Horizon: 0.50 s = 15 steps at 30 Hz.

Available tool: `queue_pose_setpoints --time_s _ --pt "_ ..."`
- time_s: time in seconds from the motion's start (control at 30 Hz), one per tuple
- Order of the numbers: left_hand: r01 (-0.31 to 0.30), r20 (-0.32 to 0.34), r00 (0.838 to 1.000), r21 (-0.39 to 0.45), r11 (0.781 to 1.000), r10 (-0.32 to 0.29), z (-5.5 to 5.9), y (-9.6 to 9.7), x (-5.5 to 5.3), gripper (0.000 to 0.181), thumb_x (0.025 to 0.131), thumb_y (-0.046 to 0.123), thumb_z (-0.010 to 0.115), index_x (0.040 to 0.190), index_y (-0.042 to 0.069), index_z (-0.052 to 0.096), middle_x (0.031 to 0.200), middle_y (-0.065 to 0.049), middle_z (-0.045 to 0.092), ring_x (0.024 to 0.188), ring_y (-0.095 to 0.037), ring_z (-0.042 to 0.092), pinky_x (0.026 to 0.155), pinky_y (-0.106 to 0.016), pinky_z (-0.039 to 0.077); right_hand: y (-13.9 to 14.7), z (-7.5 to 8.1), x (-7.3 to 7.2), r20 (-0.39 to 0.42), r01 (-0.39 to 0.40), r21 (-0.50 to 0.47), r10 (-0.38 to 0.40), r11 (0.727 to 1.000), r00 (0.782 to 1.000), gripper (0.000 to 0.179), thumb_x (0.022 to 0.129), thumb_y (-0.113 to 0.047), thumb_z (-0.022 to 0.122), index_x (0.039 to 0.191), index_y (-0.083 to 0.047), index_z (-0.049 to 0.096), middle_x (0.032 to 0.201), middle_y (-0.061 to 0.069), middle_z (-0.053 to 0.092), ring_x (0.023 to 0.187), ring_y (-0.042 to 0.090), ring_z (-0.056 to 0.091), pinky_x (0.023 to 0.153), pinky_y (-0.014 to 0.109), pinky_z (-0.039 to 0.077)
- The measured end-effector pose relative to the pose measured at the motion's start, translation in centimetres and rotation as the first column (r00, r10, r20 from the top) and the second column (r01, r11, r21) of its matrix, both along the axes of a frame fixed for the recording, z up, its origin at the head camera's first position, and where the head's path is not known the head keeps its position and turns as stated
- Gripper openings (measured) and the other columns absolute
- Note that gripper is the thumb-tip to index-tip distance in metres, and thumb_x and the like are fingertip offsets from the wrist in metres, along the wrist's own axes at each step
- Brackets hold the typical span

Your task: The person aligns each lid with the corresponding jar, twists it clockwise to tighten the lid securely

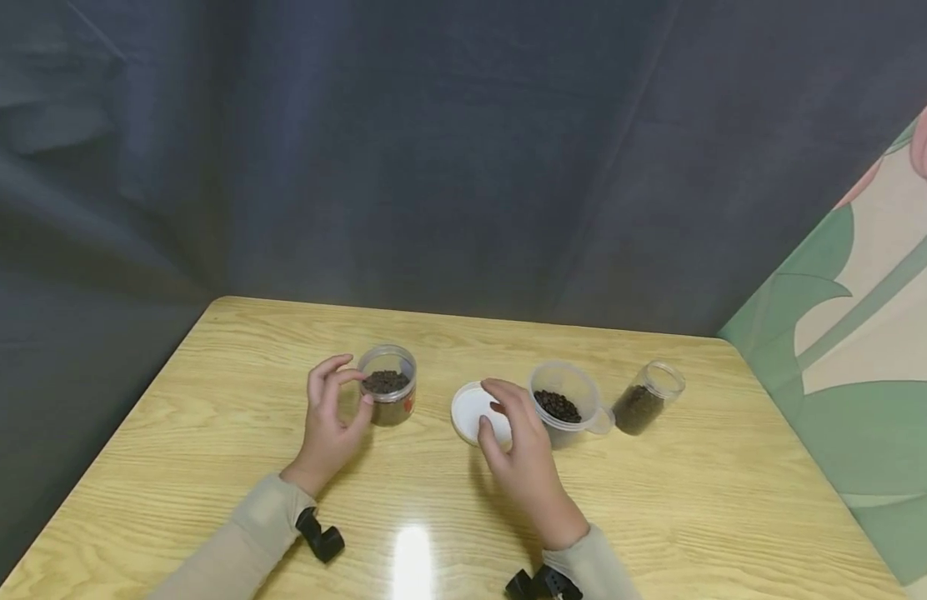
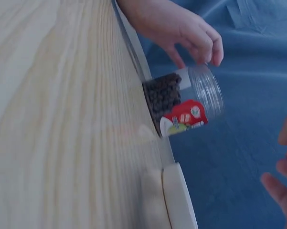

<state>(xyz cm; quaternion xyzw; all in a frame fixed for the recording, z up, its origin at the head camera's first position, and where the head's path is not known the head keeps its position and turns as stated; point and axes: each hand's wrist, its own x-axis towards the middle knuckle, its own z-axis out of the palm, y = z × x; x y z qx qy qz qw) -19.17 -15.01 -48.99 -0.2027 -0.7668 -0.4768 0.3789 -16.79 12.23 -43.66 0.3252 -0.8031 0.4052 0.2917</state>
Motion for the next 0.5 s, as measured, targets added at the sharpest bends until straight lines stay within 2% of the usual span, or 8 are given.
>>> queue_pose_setpoints --time_s 0.17,0.27,0.4,0.5 --pt "-0.008 -0.051 0.999 -0.01 1.0 0.007 0.1 0.8 0.2 0.028 0.085 0.002 0.058 0.112 -0.002 0.057 0.135 -0.026 0.038 0.134 -0.031 0.037 0.121 -0.035 0.026 2.0 -0.2 0.0 -0.156 0.061 -0.028 -0.064 0.998 0.986 0.035 0.091 0.001 0.056 0.126 0.005 0.062 0.129 0.022 0.058 0.114 0.038 0.058 0.105 0.019 0.043" --pt "-0.02 -0.145 0.989 -0.033 0.999 0.015 0.3 1.4 0.3 0.026 0.085 0.006 0.057 0.11 -0.003 0.057 0.133 -0.029 0.036 0.138 -0.03 0.035 0.122 -0.041 0.024 3.0 -0.4 -0.4 -0.244 0.103 -0.045 -0.111 0.994 0.963 0.032 0.094 -0.005 0.053 0.122 0.008 0.063 0.126 0.027 0.058 0.114 0.043 0.057 0.108 0.019 0.04" --pt "-0.018 -0.261 0.965 -0.057 0.998 0.003 1.0 2.2 0.6 0.025 0.09 0.01 0.054 0.108 -0.006 0.058 0.13 -0.032 0.036 0.139 -0.03 0.036 0.121 -0.041 0.028 4.0 -0.8 -1.1 -0.281 0.153 -0.06 -0.164 0.986 0.946 0.032 0.094 -0.006 0.053 0.12 0.011 0.062 0.127 0.032 0.055 0.116 0.046 0.054 0.11 0.021 0.039" --pt "0.021 -0.29 0.956 -0.075 0.997 -0.042 1.6 3.1 1.0 0.023 0.093 0.013 0.053 0.107 -0.005 0.057 0.127 -0.031 0.039 0.134 -0.032 0.04 0.119 -0.035 0.032 5.0 -0.9 -1.1 -0.268 0.197 -0.073 -0.209 0.978 0.94 0.036 0.089 -0.005 0.054 0.12 0.011 0.061 0.131 0.035 0.05 0.122 0.048 0.048 0.112 0.022 0.035"
